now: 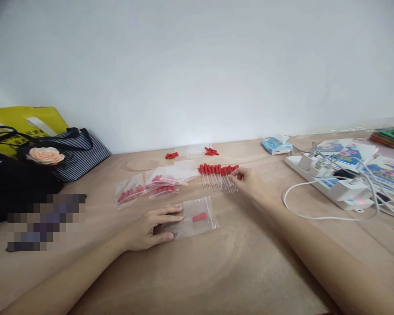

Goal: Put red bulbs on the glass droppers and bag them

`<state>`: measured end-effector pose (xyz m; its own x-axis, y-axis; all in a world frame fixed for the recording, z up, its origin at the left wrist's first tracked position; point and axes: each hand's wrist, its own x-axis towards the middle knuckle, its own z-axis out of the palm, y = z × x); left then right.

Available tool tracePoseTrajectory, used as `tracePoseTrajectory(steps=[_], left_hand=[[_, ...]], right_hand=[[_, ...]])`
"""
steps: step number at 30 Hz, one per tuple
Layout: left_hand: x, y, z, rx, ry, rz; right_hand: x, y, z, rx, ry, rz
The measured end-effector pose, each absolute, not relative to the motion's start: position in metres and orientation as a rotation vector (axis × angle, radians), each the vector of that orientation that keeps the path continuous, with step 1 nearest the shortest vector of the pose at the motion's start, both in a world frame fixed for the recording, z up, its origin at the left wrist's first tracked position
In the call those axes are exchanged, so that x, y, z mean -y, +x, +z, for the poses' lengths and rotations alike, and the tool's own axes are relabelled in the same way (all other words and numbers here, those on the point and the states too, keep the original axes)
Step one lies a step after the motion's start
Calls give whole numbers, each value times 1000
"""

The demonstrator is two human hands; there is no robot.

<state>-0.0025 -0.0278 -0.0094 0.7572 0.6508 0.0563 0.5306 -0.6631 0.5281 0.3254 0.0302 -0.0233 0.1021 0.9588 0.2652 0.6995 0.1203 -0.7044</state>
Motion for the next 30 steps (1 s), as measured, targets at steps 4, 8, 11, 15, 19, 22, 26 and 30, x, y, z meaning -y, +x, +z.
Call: tracePoseTrajectory(steps=[4, 8, 11, 15, 19, 22, 26, 30], left_hand=[[27, -2, -9, -884, 2466, 331], [27, -3, -10, -885, 2473, 333], [27, -3, -10, -890, 2480, 338], [28, -2, -9, -886, 2480, 359], [30, -1, -7, -896, 2461, 354], [30, -1, -6, -902, 2454, 340], [30, -1, -7, -895, 2445, 351], [29, -1, -7, -886, 2435, 350]], right_hand=[[-69, 347, -22, 1422, -1995, 346], [-93, 352, -31, 1339, -2081, 432], [-102, 351, -36, 1289, -2106, 510], [-110, 349, -39, 1216, -2109, 547], [-114, 347, -41, 1196, -2081, 571], [-115, 346, -42, 1206, -2048, 587], [-115, 347, -42, 1172, -2034, 593], [-111, 355, -43, 1108, -2024, 641]])
